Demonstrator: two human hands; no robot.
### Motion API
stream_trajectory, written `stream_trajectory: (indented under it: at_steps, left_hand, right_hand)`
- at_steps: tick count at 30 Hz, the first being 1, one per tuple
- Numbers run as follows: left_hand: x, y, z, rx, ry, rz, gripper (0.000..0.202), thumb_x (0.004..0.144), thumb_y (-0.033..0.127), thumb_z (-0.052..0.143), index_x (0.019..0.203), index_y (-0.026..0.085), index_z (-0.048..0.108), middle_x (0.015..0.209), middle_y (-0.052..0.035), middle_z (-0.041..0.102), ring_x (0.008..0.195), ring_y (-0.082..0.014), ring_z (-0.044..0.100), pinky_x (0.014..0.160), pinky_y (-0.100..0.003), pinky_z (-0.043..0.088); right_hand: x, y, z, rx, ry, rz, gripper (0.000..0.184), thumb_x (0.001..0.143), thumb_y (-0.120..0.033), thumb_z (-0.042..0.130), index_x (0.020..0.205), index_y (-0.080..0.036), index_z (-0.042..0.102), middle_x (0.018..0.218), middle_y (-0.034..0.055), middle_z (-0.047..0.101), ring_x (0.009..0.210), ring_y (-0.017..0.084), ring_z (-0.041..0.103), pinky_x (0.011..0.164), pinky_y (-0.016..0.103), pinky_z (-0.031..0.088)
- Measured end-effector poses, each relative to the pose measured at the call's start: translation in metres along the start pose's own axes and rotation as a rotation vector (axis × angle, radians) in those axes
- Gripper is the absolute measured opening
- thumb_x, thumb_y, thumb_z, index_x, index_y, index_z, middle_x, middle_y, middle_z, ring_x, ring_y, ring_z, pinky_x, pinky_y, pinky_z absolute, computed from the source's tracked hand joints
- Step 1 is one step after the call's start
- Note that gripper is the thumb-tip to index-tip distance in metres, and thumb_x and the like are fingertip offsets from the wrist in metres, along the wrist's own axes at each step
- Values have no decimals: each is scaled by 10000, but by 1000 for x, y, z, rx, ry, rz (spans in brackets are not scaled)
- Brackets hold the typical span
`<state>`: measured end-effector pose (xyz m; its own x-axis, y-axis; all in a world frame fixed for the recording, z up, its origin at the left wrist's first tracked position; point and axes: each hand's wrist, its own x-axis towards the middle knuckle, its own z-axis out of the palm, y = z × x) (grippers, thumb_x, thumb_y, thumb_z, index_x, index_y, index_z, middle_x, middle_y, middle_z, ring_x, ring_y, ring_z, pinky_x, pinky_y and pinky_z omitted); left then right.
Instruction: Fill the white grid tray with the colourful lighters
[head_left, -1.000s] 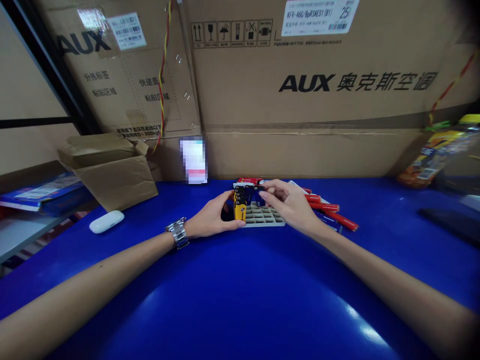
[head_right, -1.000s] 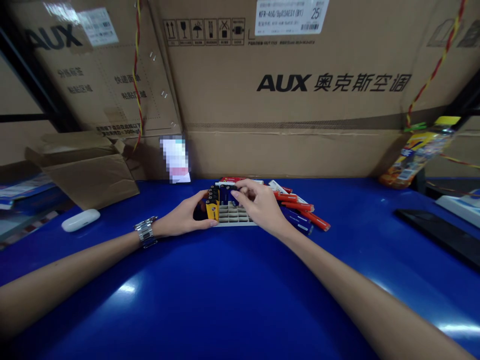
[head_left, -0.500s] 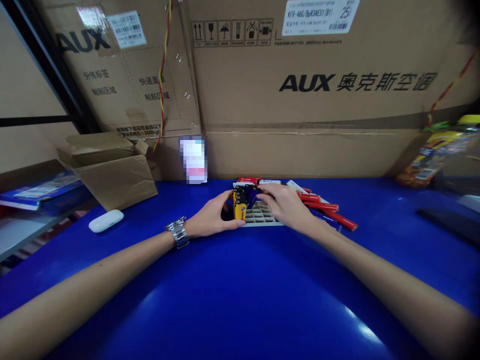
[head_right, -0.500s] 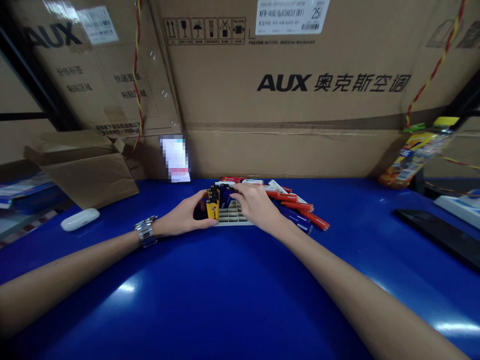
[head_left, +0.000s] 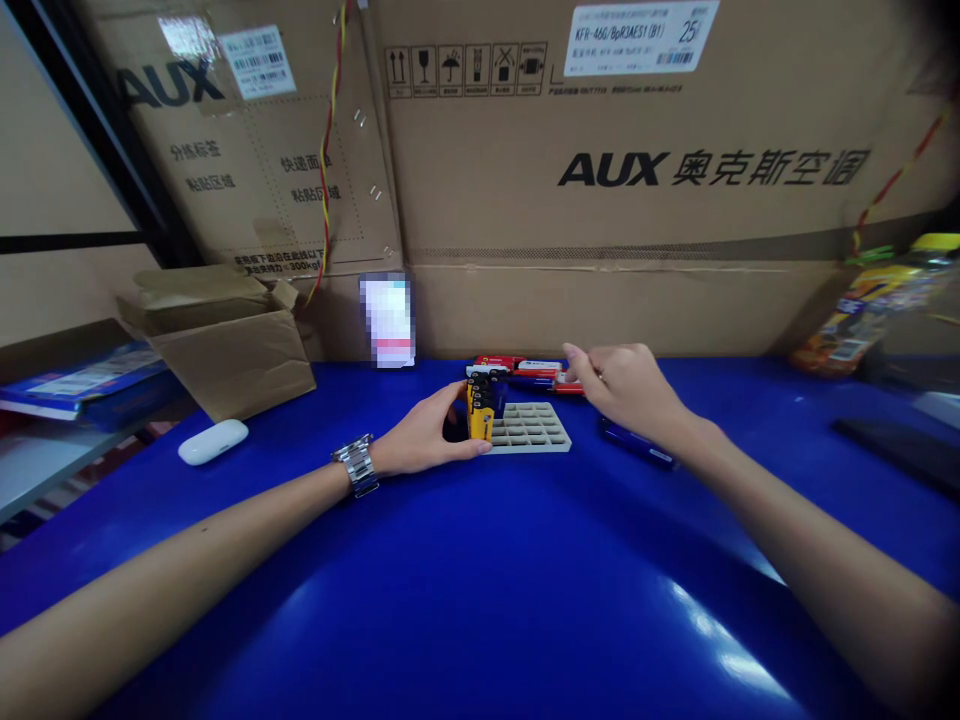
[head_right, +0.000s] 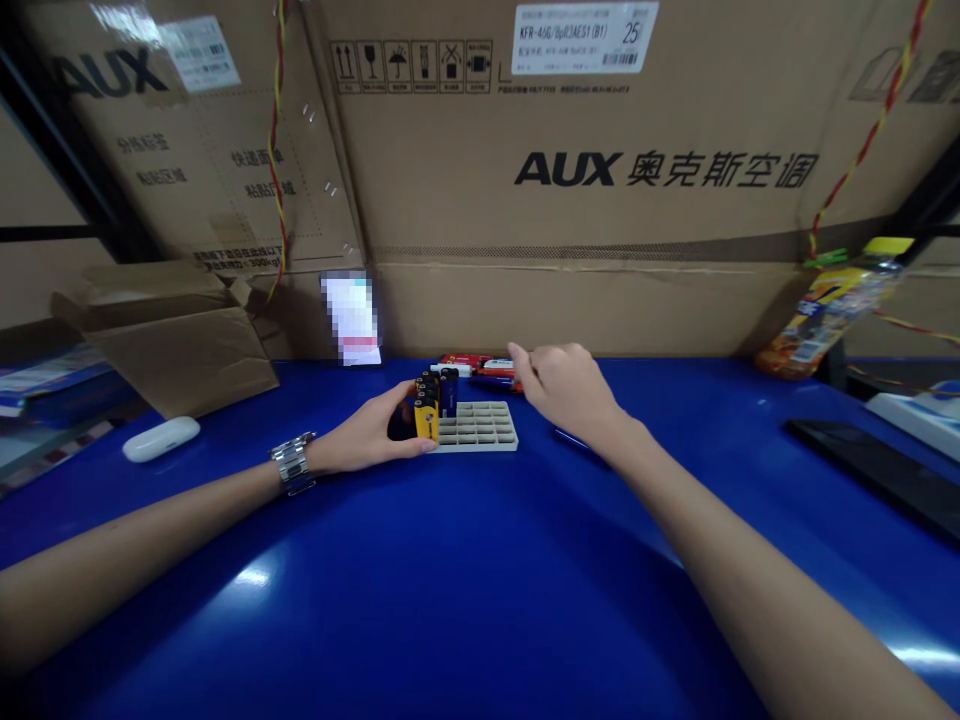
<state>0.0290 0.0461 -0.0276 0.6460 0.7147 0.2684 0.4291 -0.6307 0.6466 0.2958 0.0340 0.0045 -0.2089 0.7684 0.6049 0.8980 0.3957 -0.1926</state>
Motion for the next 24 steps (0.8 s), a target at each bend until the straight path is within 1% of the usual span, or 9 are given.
stream_trajectory:
  at_steps: [5,7,9,10,12,15,20,22,24]
  left_hand:
    - [0,-1,0,20,1,-8,745,723,479,670,1331,156,386,1300,-164,514,1034,-295,571,797,-422,502]
    - [0,-1,0,38,5,-9,756,723,493,666,1336,154,382,1313,-170,503,1058,-305,559,797,-422,501]
    - [0,0,0,45,6,-11,768,721,505,663,1340,152,378,1323,-172,495,1071,-309,552,803,-422,499]
    - [0,0,0,44,7,-10,771,720,508,664,1339,150,377,1323,-171,496,1074,-308,551,809,-422,498]
    - [0,1,0,40,12,-5,769,721,504,666,1338,148,376,1316,-166,503,1076,-303,552,821,-422,496]
    - [-1,1,0,46,25,-12,755,726,489,669,1332,141,383,1306,-170,511,1076,-303,553,824,-424,498]
    - [0,-2,0,74,69,-14,729,752,468,649,1343,142,374,1308,-174,509,1086,-312,555,843,-448,494]
    - [0,-4,0,88,96,-21,711,774,451,627,1354,139,361,1311,-175,507,1098,-310,553,869,-458,484]
    - [0,-6,0,97,115,-27,696,792,440,609,1361,130,354,1315,-176,506,1128,-308,539,909,-464,466]
  right_hand:
    - [-1,23,-2,-77,-202,-43,484,957,-388,299,620,-187,583,564,89,578,539,191,516,583,337,329]
    - [-4,24,4,-212,-232,-68,364,942,-266,297,804,-152,613,720,132,630,640,223,536,595,341,327]
    - [-7,22,13,-365,-229,-115,301,902,-171,315,1027,-129,586,915,166,638,788,263,536,629,348,336]
    - [-8,21,18,-423,-222,-140,320,895,-165,323,1106,-132,562,992,171,624,852,280,522,653,354,342]
    - [-10,19,27,-475,-215,-181,343,919,-241,342,1179,-151,548,1087,170,593,942,305,489,700,370,353]
    - [-10,19,37,-462,-204,-216,367,925,-371,399,1162,-168,593,1122,163,570,987,312,464,749,383,367]
    - [-7,17,36,-423,-149,-175,280,900,-270,438,1014,-173,675,1030,149,607,947,297,486,757,399,377]
    - [-5,18,34,-296,-123,-97,270,888,-255,441,967,-165,683,968,146,625,909,284,518,738,399,394]
    - [-3,19,35,-41,-78,48,242,866,-282,472,900,-163,680,869,123,635,826,257,555,705,391,419]
